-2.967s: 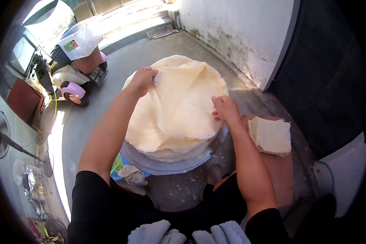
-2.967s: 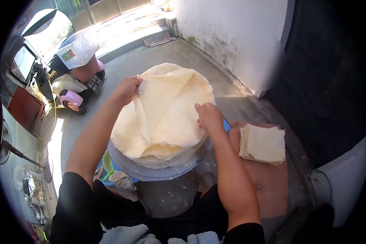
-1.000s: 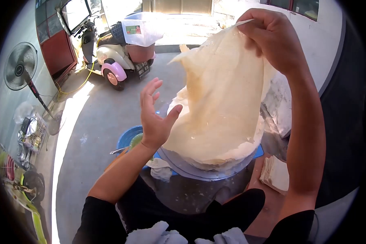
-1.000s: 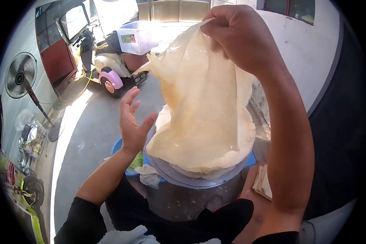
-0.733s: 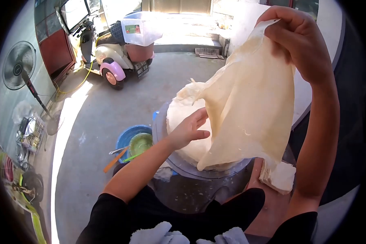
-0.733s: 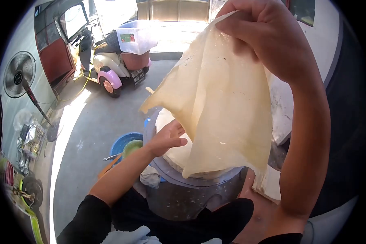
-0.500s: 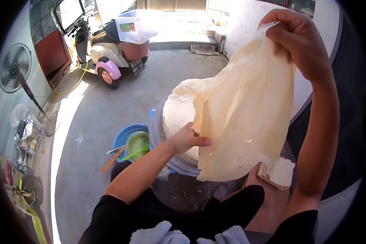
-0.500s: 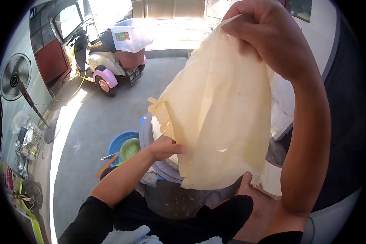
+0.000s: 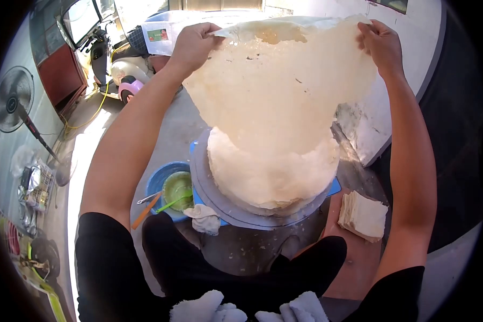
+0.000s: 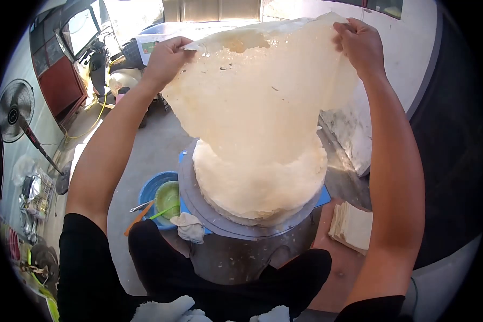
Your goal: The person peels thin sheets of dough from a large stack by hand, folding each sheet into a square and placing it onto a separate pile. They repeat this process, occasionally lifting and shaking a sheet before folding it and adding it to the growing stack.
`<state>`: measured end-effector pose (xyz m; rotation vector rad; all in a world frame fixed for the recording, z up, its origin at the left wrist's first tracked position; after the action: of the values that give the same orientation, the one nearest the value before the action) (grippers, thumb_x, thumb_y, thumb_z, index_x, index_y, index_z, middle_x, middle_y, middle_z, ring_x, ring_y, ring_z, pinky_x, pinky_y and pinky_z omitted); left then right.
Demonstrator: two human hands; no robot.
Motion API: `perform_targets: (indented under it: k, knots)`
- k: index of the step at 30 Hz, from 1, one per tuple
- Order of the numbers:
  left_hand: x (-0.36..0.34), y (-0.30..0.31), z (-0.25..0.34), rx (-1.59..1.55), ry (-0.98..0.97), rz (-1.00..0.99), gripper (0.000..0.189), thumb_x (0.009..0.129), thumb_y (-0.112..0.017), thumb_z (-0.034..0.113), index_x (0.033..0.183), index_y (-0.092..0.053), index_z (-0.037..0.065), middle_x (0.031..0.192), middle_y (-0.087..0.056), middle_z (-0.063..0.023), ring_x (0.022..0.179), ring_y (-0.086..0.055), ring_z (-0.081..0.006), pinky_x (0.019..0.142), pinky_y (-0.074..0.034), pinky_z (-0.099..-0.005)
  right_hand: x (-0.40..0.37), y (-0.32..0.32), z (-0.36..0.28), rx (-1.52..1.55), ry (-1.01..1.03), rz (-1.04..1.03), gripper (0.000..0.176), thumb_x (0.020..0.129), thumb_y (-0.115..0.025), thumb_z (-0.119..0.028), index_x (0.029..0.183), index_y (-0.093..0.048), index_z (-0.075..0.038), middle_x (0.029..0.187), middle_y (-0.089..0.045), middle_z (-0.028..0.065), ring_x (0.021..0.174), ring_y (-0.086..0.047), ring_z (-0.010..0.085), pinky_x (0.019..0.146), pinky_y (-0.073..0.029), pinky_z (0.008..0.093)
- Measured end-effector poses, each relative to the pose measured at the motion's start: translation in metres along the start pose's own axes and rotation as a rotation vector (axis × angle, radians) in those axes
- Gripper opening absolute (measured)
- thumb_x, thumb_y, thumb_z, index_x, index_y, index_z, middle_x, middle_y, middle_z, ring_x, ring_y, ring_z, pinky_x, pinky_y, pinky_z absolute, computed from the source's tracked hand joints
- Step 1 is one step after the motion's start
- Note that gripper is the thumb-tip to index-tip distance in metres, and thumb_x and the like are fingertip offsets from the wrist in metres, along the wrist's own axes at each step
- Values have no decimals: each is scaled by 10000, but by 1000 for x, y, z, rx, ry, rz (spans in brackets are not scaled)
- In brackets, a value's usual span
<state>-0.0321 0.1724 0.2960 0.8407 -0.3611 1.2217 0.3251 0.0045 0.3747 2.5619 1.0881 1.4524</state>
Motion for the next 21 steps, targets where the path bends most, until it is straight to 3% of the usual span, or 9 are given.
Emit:
perform_targets:
  k: [1,7,9,11,13,15,16,18,21]
  knots:
    - [1,5,12,11,-54,38,179,883,-672,81,1042,-696,1,812,-673,11,710,-583,-45,649,-461,-218,-3,9,-1,65,35,104,329,938,-658,-244,1120,-686,29,746,-665,15,610,-557,63,569,-440,238]
    - [-76,-2,10,76,-160,17,196,830,-694,-13,1021,-660,10,904,-674,-1,807,-602,-69,732,-481,-220,-88,26,29,176,64,67,245,965,-614,-165,1116,-690,12,789,-678,7,718,-576,53,670,-463,225]
    - [-131,-19,7,38,-207,-21,186,792,-778,55,948,-680,26,804,-643,-31,771,-618,-114,697,-471,-265,-144,26,62,76,13,35,212,937,-556,-47,1083,-696,14,789,-663,3,755,-591,57,712,-463,219]
    - [-182,-38,-10,89,-191,-159,190,754,-771,23,916,-671,30,867,-658,-74,824,-645,-218,732,-493,-309,-207,13,86,97,-75,-91,199,878,-553,29,1020,-692,12,875,-674,13,828,-612,77,761,-478,225]
    - [-231,-60,-43,83,-142,-313,240,695,-728,-25,918,-666,38,877,-648,-93,838,-646,-287,755,-510,-341,-259,0,101,-6,-78,-214,145,836,-612,35,950,-692,-7,919,-709,83,884,-677,185,793,-510,278]
    - [-272,-74,-61,78,-28,-425,260,687,-735,-4,933,-670,51,888,-643,-89,860,-639,-292,752,-512,-352,-301,-11,120,6,-61,-361,159,801,-656,32,945,-700,-21,920,-708,107,889,-689,256,795,-524,316]
    - [-284,-74,-63,75,-21,-430,260,687,-735,-4,933,-670,51,888,-643,-89,860,-639,-292,752,-512,-352,-314,-9,122,6,-69,-365,159,801,-656,32,945,-700,-21,920,-708,107,889,-689,256,795,-524,316]
    - [-308,-86,-61,167,-64,-678,261,678,-732,-24,920,-696,67,888,-657,-76,850,-649,-273,748,-518,-367,-334,-14,116,-67,-4,-517,184,758,-679,41,924,-708,-33,905,-708,112,894,-687,289,799,-531,343]
    - [-321,-87,-48,147,-21,-852,246,709,-751,37,945,-691,69,896,-632,-77,885,-626,-288,745,-511,-381,-341,-12,106,-110,-4,-623,183,731,-688,43,892,-717,-39,894,-707,116,895,-682,305,803,-533,354]
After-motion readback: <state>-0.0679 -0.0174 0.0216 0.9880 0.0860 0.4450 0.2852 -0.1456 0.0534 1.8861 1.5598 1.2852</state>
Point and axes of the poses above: each hand's wrist, its own x-axis towards the middle knuckle, its own y-axis out of the back of the hand, z = x × y, the point moved 8 cm from there along x, towards the middle knuckle
